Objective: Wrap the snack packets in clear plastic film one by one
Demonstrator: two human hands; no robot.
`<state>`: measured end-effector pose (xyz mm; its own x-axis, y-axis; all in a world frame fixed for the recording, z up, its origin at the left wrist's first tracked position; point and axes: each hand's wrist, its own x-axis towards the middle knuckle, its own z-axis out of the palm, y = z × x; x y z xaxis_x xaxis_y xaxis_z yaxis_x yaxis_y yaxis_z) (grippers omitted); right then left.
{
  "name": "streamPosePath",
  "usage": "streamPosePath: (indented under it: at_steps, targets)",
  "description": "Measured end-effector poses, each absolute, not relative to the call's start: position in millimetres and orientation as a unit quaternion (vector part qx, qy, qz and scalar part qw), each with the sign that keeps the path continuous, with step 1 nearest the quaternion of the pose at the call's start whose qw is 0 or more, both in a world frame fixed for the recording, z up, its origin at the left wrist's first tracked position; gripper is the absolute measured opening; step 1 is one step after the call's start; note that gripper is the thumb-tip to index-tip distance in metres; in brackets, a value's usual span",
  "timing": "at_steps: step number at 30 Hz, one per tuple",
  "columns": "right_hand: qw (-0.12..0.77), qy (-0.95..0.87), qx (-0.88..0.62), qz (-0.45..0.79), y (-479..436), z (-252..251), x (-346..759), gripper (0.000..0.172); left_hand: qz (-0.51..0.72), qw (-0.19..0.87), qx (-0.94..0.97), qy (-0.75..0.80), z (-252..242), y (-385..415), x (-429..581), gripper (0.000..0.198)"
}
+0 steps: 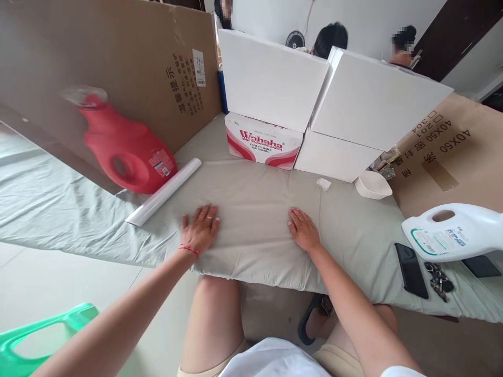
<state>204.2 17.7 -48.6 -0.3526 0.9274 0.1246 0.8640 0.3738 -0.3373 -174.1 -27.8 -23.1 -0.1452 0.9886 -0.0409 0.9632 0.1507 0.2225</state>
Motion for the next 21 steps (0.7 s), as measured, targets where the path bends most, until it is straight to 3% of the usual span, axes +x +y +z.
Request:
streamPosePath:
  at_steps: [12, 21]
  targets:
    - [0.142, -0.653, -0.743, -0.033, -5, -65, 403, 0.065, 0.139, 0.079, 0.538, 0.828, -6, -28, -239, 0.070]
    - [0.149, -0.621, -0.767, -0.067, -9, -61, 413, 0.059, 0.149, 0.047, 0.523, 0.838, 0, -30, -230, 0.062]
